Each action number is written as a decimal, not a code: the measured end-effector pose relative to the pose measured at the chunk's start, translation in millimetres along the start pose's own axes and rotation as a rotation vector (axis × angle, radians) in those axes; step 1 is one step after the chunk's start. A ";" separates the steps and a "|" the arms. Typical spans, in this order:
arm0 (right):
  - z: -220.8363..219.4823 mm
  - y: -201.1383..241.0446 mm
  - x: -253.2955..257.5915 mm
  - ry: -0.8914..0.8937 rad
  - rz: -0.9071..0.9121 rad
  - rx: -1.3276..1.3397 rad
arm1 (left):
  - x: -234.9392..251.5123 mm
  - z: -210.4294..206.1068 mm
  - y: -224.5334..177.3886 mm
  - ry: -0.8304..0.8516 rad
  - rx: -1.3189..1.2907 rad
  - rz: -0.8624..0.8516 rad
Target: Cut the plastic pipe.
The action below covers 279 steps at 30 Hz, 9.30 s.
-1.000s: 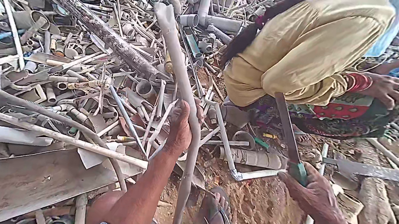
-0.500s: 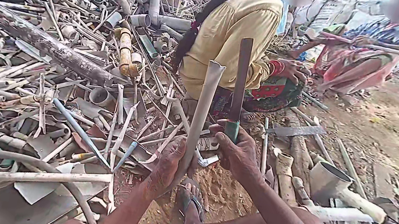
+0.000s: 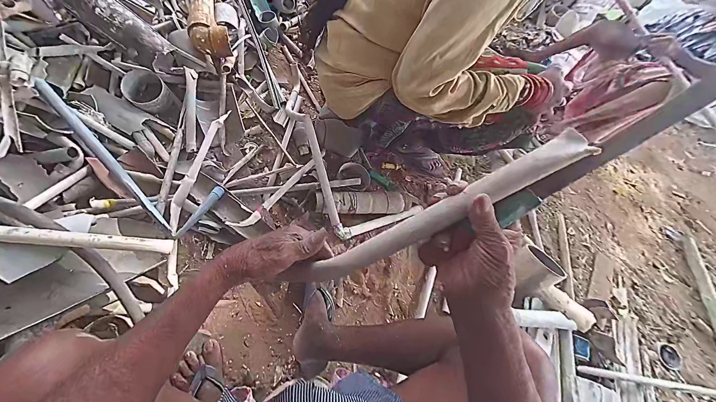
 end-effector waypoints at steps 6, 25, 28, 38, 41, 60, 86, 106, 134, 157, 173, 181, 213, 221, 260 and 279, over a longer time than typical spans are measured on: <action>38.9 15.7 21.1 -0.265 -0.045 0.025 | -16.9 22.2 2.4 -0.337 0.272 0.037; 74.4 -55.1 -15.8 -0.502 -0.259 0.244 | -35.1 27.7 38.0 -1.049 -1.165 -0.264; 62.7 -88.4 -35.6 -0.510 -0.420 0.259 | -34.4 32.7 25.2 -1.034 -1.133 -0.380; 7.8 -189.2 -128.3 -0.248 -1.203 -0.003 | -70.3 80.6 26.7 -1.497 -0.977 -0.480; 20.5 -191.4 -157.5 -0.146 -1.358 -0.093 | -81.5 84.8 48.3 -1.615 -0.924 -0.416; -18.8 -210.1 -152.1 0.721 -1.039 -0.609 | -103.4 80.3 58.8 -1.435 -0.538 -0.536; 37.7 -264.1 -132.7 0.989 -1.106 -1.324 | -109.7 96.8 50.4 -1.273 -0.431 -0.455; 34.4 -253.6 -147.6 0.903 -1.177 -1.246 | -94.6 83.7 43.2 -1.086 -0.340 -0.492; -12.8 -234.1 -139.5 1.030 -1.055 -1.252 | -85.4 50.2 40.7 -1.239 -0.236 -0.618; -26.6 -225.5 -142.5 0.966 -1.081 -1.136 | -77.5 48.6 43.6 -1.236 -0.080 -0.596; 51.2 -276.8 -133.4 0.751 -1.233 -1.263 | -91.3 53.9 46.6 -1.216 -0.007 -0.657; 54.2 -277.9 -135.1 0.807 -1.192 -1.319 | -102.2 56.9 47.2 -1.681 -0.216 0.114; 28.4 -262.2 -147.3 0.810 -1.149 -1.173 | -133.2 -2.4 75.5 -1.296 -0.082 -0.517; -20.7 -234.2 -157.5 0.935 -1.054 -1.117 | -130.8 -6.0 75.7 -1.289 -0.082 -0.504; 83.0 -292.2 -144.5 0.697 -1.213 -1.335 | -122.2 5.9 72.9 -0.429 0.714 1.360; 35.0 -248.8 -156.7 0.881 -1.135 -1.177 | -109.0 -45.0 83.1 -0.395 0.700 1.358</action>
Point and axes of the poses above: each hand's wrist, its own x-axis towards the middle knuckle, its own z-axis out of the back of the hand, y = z × x, the point moved 5 cm from there along x, towards the middle knuckle, and after that the axes turned 5 degrees about y, right-handed, at the moved point
